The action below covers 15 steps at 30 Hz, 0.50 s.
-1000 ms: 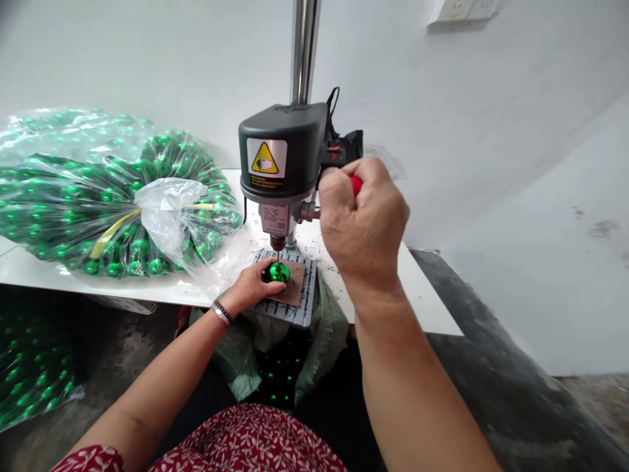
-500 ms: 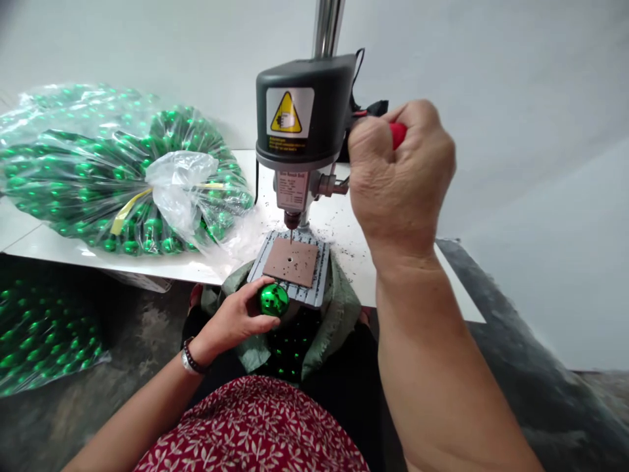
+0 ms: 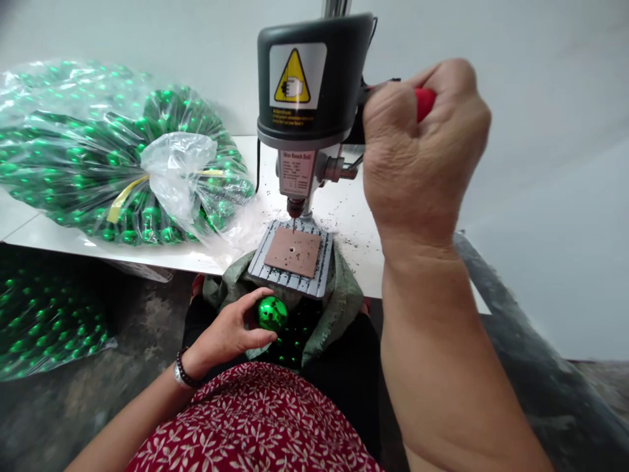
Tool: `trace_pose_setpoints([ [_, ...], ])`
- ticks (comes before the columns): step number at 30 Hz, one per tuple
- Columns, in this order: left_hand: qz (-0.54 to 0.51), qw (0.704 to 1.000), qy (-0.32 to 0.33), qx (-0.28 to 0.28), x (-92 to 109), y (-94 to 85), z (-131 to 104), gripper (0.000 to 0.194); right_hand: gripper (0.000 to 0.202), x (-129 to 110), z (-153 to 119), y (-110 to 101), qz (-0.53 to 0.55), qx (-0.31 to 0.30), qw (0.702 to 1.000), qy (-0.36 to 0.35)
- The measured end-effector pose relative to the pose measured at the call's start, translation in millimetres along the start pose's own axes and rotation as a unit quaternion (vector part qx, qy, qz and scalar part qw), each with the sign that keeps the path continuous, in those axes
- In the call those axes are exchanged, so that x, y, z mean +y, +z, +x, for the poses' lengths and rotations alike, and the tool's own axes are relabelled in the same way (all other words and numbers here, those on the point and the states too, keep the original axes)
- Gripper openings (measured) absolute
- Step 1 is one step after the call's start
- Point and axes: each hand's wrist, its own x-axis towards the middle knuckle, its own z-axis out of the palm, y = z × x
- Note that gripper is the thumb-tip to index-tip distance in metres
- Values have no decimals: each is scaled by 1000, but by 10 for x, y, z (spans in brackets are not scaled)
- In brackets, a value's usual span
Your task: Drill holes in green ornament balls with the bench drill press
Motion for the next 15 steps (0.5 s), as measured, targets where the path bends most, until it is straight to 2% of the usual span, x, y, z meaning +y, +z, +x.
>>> trace_pose_setpoints([
  [3, 18, 1000, 6, 16, 4, -19, -29, 63, 24, 2, 3, -7, 2, -5, 1000, -7],
  [6, 24, 1000, 3, 9, 2, -32, -46, 62, 24, 8, 10, -15, 1, -1, 1000, -6],
  [12, 48, 999, 10, -23, -46, 67, -40, 78, 20, 35, 9, -12, 10, 1, 1000, -20],
  [13, 54, 998, 15, -19, -45, 67, -29, 77, 20, 24, 4, -13, 3, 1, 1000, -15],
  [15, 66, 997, 30, 1, -32, -6, 25, 64, 20, -11, -8, -19, -20, 1, 1000, 1],
])
